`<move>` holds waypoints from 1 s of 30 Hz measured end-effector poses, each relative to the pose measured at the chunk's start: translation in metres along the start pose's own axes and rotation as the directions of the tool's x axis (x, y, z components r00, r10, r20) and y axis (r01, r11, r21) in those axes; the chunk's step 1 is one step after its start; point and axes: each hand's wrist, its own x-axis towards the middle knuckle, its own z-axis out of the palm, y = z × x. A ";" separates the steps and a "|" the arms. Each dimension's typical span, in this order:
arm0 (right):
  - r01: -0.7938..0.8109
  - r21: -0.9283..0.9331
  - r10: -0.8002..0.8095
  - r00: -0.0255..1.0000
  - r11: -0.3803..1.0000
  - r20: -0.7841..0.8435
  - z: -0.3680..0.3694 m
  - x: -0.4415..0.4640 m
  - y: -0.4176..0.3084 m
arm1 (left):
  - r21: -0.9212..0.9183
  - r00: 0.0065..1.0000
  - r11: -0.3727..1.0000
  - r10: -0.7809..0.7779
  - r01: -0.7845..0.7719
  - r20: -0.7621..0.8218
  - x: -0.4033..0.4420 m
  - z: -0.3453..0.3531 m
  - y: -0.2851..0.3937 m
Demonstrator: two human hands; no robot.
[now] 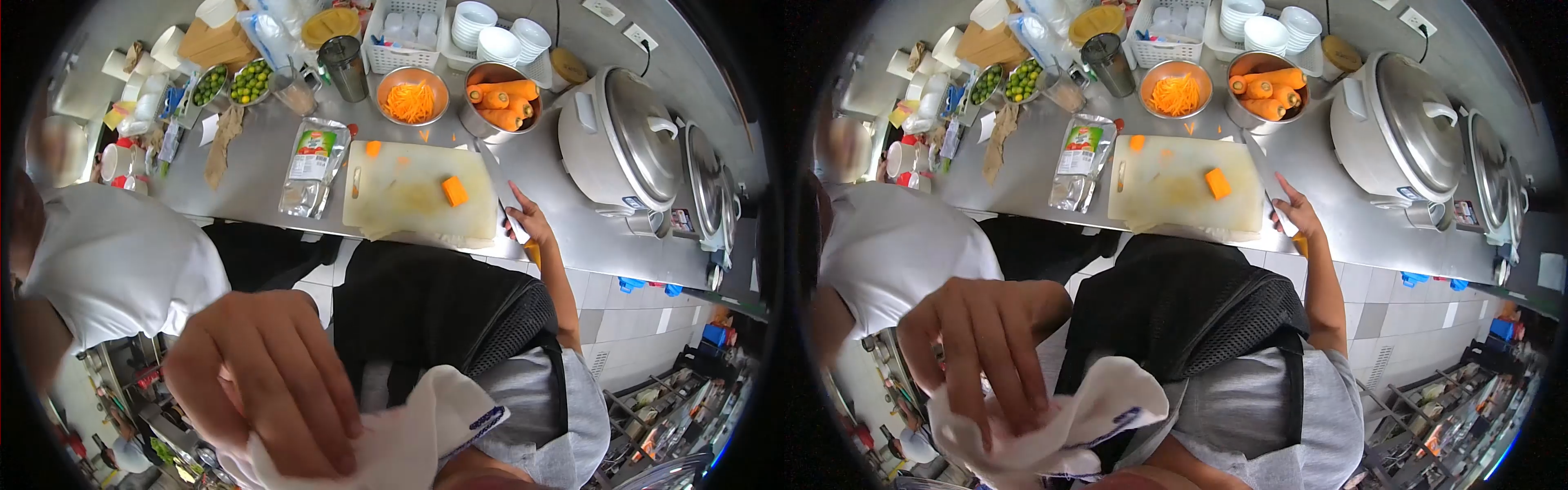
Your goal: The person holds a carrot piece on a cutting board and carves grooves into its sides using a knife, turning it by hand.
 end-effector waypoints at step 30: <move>-0.035 -0.037 0.041 0.984 0.999 0.172 -0.018 0.009 -0.004 | 0.084 0.959 0.983 -0.178 0.163 0.221 -0.018 0.013 -0.051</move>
